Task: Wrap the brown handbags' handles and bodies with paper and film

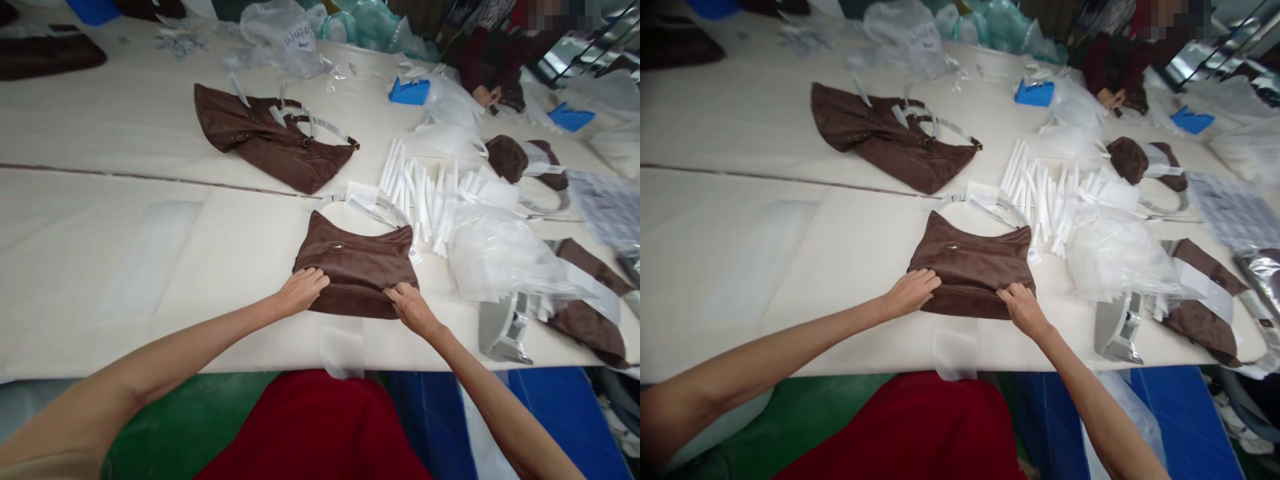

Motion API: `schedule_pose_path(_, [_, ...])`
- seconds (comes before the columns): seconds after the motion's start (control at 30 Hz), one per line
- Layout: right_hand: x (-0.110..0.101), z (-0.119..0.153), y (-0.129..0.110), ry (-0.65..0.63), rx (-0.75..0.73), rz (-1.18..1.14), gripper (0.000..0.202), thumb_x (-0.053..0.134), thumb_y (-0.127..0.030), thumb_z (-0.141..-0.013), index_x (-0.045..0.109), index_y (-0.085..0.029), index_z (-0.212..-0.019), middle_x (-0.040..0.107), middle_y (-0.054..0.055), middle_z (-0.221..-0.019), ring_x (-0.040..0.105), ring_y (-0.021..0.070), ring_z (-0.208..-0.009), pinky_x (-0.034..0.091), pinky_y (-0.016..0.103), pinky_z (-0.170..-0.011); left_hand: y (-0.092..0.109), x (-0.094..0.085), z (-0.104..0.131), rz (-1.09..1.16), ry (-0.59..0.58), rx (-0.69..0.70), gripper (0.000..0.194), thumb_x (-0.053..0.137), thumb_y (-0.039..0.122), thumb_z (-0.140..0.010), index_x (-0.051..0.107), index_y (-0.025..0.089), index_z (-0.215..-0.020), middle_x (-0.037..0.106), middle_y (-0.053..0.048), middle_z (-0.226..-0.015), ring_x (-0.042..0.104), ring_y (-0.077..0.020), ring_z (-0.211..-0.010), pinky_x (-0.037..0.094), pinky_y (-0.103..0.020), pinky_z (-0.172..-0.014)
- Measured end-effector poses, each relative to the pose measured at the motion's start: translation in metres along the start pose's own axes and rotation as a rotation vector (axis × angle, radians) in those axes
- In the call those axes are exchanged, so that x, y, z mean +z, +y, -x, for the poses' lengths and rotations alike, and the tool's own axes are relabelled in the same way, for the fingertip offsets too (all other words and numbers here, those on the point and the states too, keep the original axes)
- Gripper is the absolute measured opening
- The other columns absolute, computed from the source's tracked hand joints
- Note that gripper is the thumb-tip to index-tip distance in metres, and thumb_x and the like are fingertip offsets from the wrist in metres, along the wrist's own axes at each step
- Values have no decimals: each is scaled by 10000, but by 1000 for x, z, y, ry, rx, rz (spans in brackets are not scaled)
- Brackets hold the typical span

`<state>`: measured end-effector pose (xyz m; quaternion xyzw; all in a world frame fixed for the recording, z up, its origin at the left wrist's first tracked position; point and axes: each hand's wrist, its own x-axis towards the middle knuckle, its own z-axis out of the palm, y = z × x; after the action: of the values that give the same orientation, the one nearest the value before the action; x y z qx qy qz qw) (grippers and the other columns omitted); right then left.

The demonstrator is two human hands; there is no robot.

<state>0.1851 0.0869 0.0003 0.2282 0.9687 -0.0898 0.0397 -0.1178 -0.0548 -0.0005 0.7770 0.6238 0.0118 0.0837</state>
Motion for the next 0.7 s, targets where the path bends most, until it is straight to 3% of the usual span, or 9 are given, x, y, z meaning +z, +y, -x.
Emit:
schedule_pose_path(0.17, [37,26,12,148,-216,110,556,422,-14,-900,569,-297,-1356,537,66,-907,436,204,-806,366,333,-747,-12,28,19,-26,136,124,265,373,76,-956,574,219,-859,534,-40,-804,456,-187,-754,342,-331,-652])
schedule_pose_path(0.27, [62,38,16,195,-256,141,626,434,-45,-907,464,-348,-1453,533,66,-908,423,207,-786,371,342,-729,-10,43,28,-19,123,122,259,383,123,-973,609,227,-901,576,-47,-836,451,-189,-754,345,-337,-662])
schedule_pose_path(0.33, [70,40,15,206,-253,149,675,440,-39,-895,399,-350,-1494,535,68,-906,424,211,-779,371,345,-708,-5,40,34,-4,93,51,231,426,109,-938,627,222,-957,611,-63,-912,465,-197,-785,365,-342,-682])
schedule_pose_path(0.47, [71,32,13,236,-273,147,808,428,18,-838,282,-350,-1543,534,55,-863,445,211,-750,382,343,-673,19,10,29,72,46,-76,154,554,177,-837,659,204,-946,638,-70,-954,513,-211,-831,428,-354,-759])
schedule_pose_path(0.57, [78,31,17,281,-291,122,884,404,47,-796,214,-353,-1561,549,45,-839,482,203,-724,411,330,-651,39,7,10,97,146,-83,261,526,299,-894,664,240,-1108,665,-73,-1109,554,-236,-1050,413,-399,-973])
schedule_pose_path(0.63, [89,34,21,297,-328,99,920,415,45,-766,196,-354,-1566,578,46,-842,515,197,-708,436,317,-628,42,23,0,48,236,-92,431,480,420,-947,543,273,-1348,570,-89,-1387,424,-286,-1329,262,-530,-1138])
schedule_pose_path(0.7, [101,37,28,338,-362,98,945,463,13,-728,227,-384,-1553,613,47,-834,554,207,-692,449,318,-588,38,49,-2,17,233,-44,534,455,504,-957,437,289,-1445,458,-71,-1519,313,-285,-1435,154,-600,-1182])
